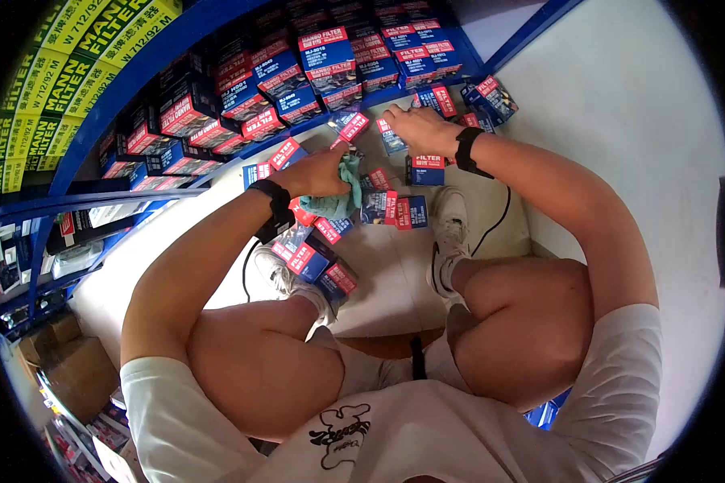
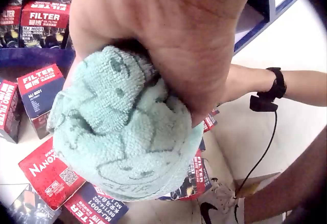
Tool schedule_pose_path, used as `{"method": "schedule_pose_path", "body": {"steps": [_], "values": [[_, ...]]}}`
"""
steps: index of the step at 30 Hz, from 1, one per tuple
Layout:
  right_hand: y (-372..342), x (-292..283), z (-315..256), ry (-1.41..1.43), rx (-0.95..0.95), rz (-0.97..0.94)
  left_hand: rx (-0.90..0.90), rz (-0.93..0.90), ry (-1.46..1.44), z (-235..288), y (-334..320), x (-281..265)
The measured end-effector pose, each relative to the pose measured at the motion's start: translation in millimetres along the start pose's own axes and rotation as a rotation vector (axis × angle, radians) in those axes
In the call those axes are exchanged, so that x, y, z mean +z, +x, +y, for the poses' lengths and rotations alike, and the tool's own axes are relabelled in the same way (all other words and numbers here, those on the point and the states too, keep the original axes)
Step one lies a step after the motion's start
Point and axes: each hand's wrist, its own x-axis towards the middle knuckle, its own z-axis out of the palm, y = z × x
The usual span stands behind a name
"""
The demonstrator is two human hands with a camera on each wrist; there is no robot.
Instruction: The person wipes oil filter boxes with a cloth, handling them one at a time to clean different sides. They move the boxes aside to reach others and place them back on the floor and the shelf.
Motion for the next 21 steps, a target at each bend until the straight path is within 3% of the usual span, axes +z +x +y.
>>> {"method": "schedule_pose_path", "body": {"steps": [4, 7, 9, 16, 19, 21], "values": [[-16.3, -2.6, 6.7, 0.040, -0.030, 0.083, -0.004, -0.005, -0.002, -3.8, 1.4, 4.3], [-27.6, -9.8, 9.6, 0.056, -0.004, 0.041, 0.000, 0.030, -0.003, 1.6, -3.1, 2.8], [-31.6, -13.8, 10.7, 0.092, 0.044, -0.032, -0.091, -0.027, 0.005, 8.8, -7.2, -2.3], [-41.1, -12.6, 12.5, 0.095, 0.043, -0.031, -0.059, 0.029, 0.062, 0.3, -3.5, 9.3], [-46.5, -13.9, 8.6, 0.107, 0.054, -0.118, -0.073, 0.025, 0.082, 3.0, -4.8, 8.2], [-47.6, -13.0, 6.0, 0.113, 0.045, -0.127, -0.012, 0.114, 0.087, -2.7, -6.1, 12.2]]}}
